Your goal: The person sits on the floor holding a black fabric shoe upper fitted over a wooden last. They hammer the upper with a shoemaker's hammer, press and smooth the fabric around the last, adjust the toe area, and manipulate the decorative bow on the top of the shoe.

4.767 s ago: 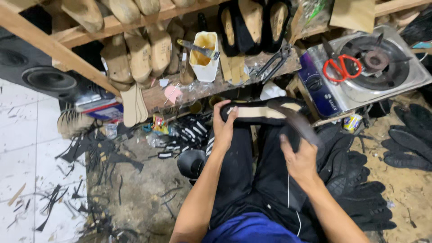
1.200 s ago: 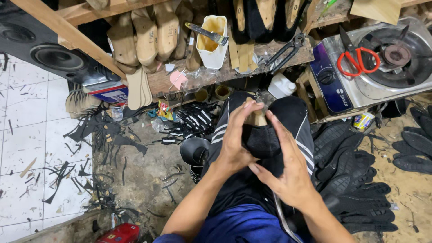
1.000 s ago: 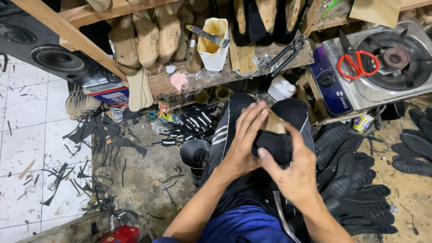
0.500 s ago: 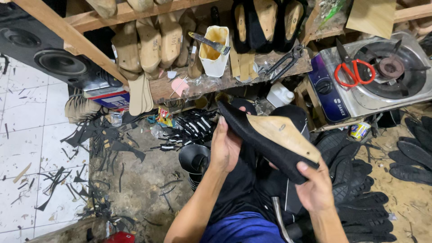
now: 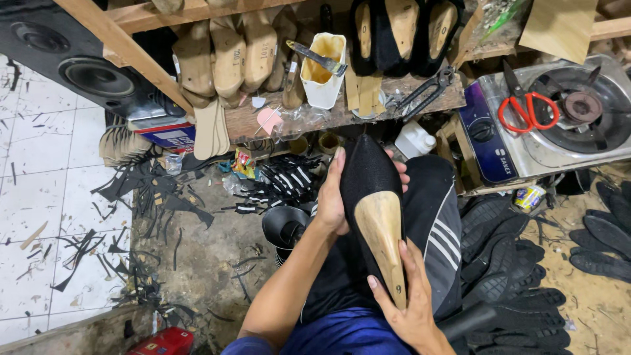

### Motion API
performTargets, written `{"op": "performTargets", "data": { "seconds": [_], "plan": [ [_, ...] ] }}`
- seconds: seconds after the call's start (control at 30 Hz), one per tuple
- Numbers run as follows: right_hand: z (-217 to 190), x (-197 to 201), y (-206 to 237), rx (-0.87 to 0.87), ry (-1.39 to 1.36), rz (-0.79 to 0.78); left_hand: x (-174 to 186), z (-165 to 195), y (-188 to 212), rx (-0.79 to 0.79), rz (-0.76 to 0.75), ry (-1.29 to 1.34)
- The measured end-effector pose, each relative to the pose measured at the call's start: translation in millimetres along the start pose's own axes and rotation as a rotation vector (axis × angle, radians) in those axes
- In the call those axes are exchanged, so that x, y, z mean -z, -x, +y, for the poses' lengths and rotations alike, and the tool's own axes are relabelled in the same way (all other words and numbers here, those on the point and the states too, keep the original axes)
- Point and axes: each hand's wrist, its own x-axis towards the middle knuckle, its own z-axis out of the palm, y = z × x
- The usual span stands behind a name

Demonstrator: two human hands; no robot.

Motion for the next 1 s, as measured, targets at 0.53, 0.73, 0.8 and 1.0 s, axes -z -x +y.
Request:
{"op": "performTargets", "data": {
  "seconds": [0.53, 0.73, 0.8, 1.0],
  "plan": [
    [-3, 7, 0, -0.142, -0.153, 0.019, -10, 2, 3, -0.025, 0.039, -0.036],
    [10, 19, -8, -0.512, -1.736, -0.234, -12, 1, 14, 0.026, -0.003, -0.052],
    [21, 17, -5, -0.622, -1.955, -0.26, -15, 4, 17, 0.056, 0.027, -0.242],
    [70, 9, 17, -0.7, -2.241, -0.727, -37, 17, 24, 0.058, 0.009, -0.687]
  ]
}}
